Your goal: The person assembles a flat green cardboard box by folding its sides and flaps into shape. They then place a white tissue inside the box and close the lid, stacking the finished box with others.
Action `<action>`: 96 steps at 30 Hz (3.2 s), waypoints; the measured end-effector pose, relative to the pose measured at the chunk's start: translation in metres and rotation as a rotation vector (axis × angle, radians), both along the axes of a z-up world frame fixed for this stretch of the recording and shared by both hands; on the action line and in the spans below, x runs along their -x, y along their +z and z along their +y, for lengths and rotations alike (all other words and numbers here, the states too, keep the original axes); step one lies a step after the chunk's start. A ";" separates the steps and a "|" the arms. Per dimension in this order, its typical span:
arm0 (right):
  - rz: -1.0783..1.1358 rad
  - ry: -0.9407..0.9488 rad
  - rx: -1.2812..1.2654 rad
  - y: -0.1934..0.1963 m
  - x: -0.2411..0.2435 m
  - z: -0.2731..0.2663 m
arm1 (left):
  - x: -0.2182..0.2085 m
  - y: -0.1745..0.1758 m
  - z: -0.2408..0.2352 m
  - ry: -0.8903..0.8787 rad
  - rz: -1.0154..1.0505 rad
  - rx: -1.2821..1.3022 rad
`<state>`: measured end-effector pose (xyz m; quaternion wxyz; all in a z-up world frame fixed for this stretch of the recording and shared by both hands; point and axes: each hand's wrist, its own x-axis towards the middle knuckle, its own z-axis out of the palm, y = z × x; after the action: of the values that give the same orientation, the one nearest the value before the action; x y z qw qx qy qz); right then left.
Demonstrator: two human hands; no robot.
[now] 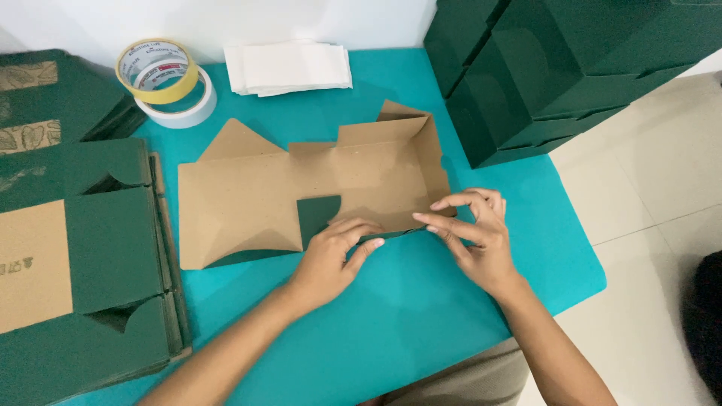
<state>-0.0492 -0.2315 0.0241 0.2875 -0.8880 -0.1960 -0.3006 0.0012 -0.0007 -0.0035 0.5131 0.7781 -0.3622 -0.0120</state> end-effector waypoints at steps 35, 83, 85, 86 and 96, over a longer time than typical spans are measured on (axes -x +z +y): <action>0.144 -0.175 -0.100 -0.005 0.007 0.008 | 0.040 0.028 0.047 0.643 -0.768 -0.820; 0.106 0.119 0.266 0.017 -0.002 0.059 | 0.053 0.040 0.064 0.492 -0.878 -0.403; 0.094 0.134 0.254 0.018 -0.002 0.062 | 0.055 0.038 0.065 0.477 -0.869 -0.396; 0.088 0.150 0.241 0.020 0.000 0.064 | 0.055 0.035 0.064 0.486 -0.903 -0.415; 0.025 0.156 0.242 0.010 -0.002 0.060 | 0.057 0.033 0.065 0.498 -1.044 -0.535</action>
<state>-0.0471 -0.1719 0.0342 0.2034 -0.9018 -0.2958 -0.2406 -0.0558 0.0640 0.0297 0.0441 0.8435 -0.3574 0.3985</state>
